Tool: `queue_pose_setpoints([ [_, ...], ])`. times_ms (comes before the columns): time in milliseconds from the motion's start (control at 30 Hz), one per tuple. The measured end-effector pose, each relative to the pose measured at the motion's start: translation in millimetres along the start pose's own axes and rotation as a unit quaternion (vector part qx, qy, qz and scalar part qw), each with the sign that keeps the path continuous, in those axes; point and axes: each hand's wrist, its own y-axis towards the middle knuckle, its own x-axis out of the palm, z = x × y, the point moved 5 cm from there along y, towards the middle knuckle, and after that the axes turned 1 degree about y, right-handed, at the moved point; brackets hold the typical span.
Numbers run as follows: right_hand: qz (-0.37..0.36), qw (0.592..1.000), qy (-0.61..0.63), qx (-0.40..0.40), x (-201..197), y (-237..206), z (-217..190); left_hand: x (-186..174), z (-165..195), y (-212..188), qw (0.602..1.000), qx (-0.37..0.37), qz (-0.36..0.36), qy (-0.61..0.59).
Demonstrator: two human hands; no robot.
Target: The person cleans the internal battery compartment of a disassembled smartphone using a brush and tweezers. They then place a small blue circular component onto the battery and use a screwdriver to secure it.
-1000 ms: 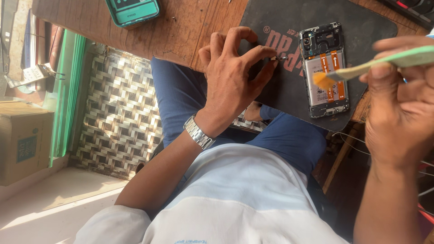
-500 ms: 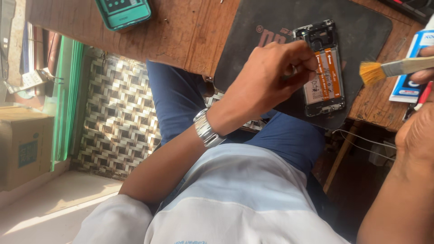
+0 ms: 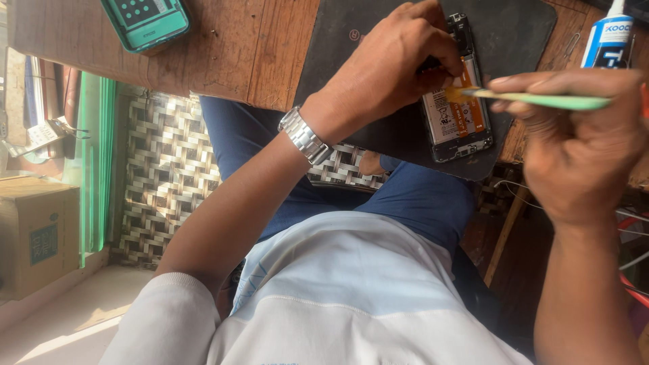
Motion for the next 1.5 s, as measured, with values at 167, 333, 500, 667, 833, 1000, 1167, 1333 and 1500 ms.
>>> queue_pose_setpoints([
  [167,-0.045,0.995,-0.080,-0.038,15.1,13.8,-10.3,3.2,-12.7,1.0,0.997,-0.038,-0.024,-0.057],
  [333,-0.050,0.996,-0.067,0.009,7.2,18.5,-16.5,7.5,-16.2,4.1,0.998,-0.020,-0.028,-0.053],
  [500,-0.050,0.995,-0.086,-0.025,15.3,16.3,-16.1,11.5,-20.0,2.8,0.997,-0.035,-0.032,-0.058],
  [667,-0.030,0.998,-0.053,-0.014,10.6,10.1,-12.2,12.8,-21.8,2.0,0.996,-0.031,-0.039,-0.077],
  [833,-0.031,0.997,-0.064,0.023,9.5,8.4,-7.0,9.9,-18.7,2.1,0.999,-0.008,-0.014,-0.051],
  [1000,-0.022,0.998,-0.060,0.006,11.6,9.7,-15.0,11.3,-21.1,0.9,0.994,-0.060,-0.045,-0.073],
  [1167,-0.015,0.996,-0.091,0.018,11.7,12.6,-15.1,6.2,-15.6,-1.4,0.998,-0.032,-0.027,-0.046],
  [1333,0.019,0.997,0.005,0.074,4.1,-2.1,-0.2,3.9,-12.7,-7.1,0.999,-0.018,-0.025,-0.042],
  [1500,0.146,0.954,0.182,0.186,-24.9,-36.4,28.0,2.4,0.6,-18.5,1.000,0.013,-0.005,0.024],
])
